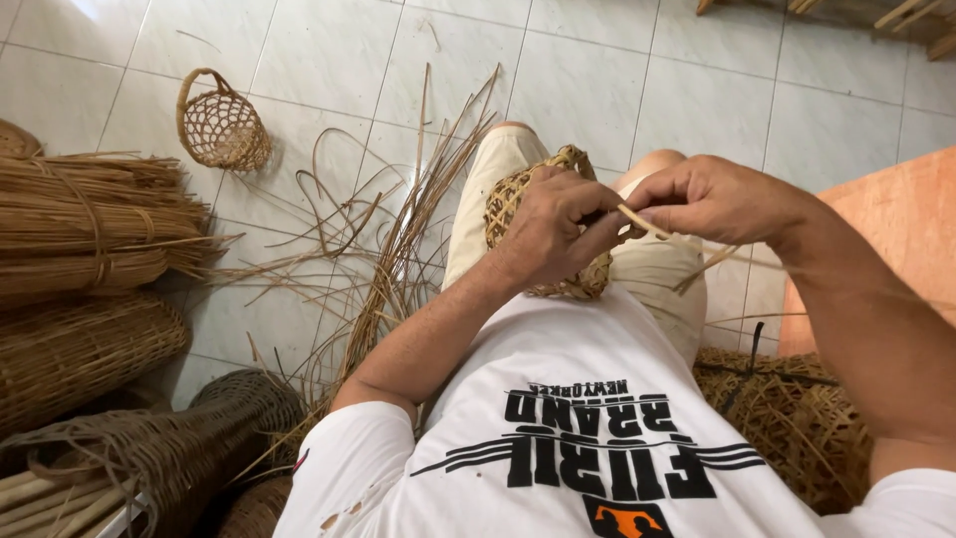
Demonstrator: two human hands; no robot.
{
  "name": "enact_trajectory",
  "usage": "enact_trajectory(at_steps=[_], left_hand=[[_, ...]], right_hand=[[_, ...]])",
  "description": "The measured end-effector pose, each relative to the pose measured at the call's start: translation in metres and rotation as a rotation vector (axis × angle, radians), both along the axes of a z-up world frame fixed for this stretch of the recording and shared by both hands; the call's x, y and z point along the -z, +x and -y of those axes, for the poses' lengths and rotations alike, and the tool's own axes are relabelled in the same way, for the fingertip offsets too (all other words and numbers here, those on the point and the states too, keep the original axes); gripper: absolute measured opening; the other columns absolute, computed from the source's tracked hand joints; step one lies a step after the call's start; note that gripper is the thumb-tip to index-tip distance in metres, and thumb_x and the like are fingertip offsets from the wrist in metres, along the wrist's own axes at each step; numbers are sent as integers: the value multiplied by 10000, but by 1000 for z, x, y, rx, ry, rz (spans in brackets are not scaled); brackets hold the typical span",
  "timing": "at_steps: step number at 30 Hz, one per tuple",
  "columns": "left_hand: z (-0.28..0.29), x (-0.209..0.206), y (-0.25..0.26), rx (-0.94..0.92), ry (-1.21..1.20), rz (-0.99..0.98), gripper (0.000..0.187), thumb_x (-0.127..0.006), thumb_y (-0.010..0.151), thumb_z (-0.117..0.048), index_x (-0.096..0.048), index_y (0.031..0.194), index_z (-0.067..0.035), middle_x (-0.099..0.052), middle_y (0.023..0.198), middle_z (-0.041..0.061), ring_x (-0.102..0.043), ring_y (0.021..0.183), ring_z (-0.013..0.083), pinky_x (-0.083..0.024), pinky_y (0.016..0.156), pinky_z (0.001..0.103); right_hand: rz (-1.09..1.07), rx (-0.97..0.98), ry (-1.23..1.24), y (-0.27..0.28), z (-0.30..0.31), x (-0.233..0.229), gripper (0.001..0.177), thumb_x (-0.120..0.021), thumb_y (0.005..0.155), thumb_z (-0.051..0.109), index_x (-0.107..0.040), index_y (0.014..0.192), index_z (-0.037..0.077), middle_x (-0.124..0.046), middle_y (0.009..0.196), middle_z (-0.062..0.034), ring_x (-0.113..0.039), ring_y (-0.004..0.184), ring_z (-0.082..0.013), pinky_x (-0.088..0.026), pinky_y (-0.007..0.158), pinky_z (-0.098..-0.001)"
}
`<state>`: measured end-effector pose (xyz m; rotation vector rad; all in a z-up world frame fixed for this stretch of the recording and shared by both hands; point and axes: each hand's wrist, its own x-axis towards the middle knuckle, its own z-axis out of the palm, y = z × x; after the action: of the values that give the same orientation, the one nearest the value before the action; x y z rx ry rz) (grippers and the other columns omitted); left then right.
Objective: The person weaves a basket using strips of natural fiber, first creating the main body and then attaching a thick curved handle.
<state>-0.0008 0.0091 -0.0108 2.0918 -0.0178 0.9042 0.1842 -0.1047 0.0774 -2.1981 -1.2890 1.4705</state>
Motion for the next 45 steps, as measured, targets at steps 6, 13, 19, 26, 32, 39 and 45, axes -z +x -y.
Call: enact_trajectory(at_steps=[6, 13, 19, 26, 32, 39, 45], left_hand=[[-2, -13, -3, 215, -171, 39, 225, -624, 1036, -172, -687, 865, -40, -644, 608, 19, -564, 448, 88, -426, 362, 223], [-24, -36, -4, 321, -135, -189, 206, -620, 1105, -249, -620, 944, -119, -540, 661, -43, -451, 527, 93, -330, 464, 270], [-31, -46, -4, 406, -148, -280, 95, -543, 1091, -99, -569, 1002, -81, -674, 777, 15, -630, 642, 131, -453, 555, 289], [-33, -41, -4, 391, -180, -344, 124, -498, 1081, -155, -612, 1054, -114, -726, 803, -15, -723, 708, 82, -499, 615, 284], [-33, -34, 1, 378, -140, -315, 160, -511, 1092, -179, -635, 1017, -110, -722, 758, -25, -662, 639, 80, -479, 588, 280], [-28, -27, 9, 332, -50, -333, 157, -548, 1066, -200, -611, 944, -124, -622, 685, -22, -535, 543, 128, -394, 479, 325], [-27, -23, 10, 264, 2, -368, 296, -545, 1046, -239, -663, 790, -149, -598, 586, -46, -495, 466, 113, -341, 418, 330]], right_hand=[[-129, 66, -65, -7, 8, -2, 281, -639, 993, 142, -829, 1170, 34, -782, 900, -123, -650, 714, -213, -529, 630, -332], [-106, 41, -2, -5, 17, 0, 234, -620, 1000, 110, -770, 1168, 48, -746, 1020, -59, -593, 751, -199, -518, 648, -345], [-173, 103, -61, -7, 20, 0, 174, -567, 1036, 105, -677, 1159, 49, -768, 1080, -79, -649, 1010, -143, -500, 766, -327], [-133, 41, 62, -10, 27, 1, 253, -530, 1048, 127, -680, 1247, 81, -747, 1104, -33, -608, 1022, -115, -410, 866, -273], [-24, 5, 163, -9, 31, 15, 186, -555, 1111, 141, -705, 1158, 42, -732, 965, -58, -647, 914, -145, -482, 762, -295], [-91, 27, -6, 3, 28, 30, 187, -569, 1066, 121, -726, 1137, 48, -748, 1000, -61, -622, 842, -178, -521, 799, -323], [-153, -22, 75, 13, 29, 40, 205, -616, 1025, 158, -775, 1085, 44, -748, 981, -43, -606, 860, -143, -467, 756, -299]])
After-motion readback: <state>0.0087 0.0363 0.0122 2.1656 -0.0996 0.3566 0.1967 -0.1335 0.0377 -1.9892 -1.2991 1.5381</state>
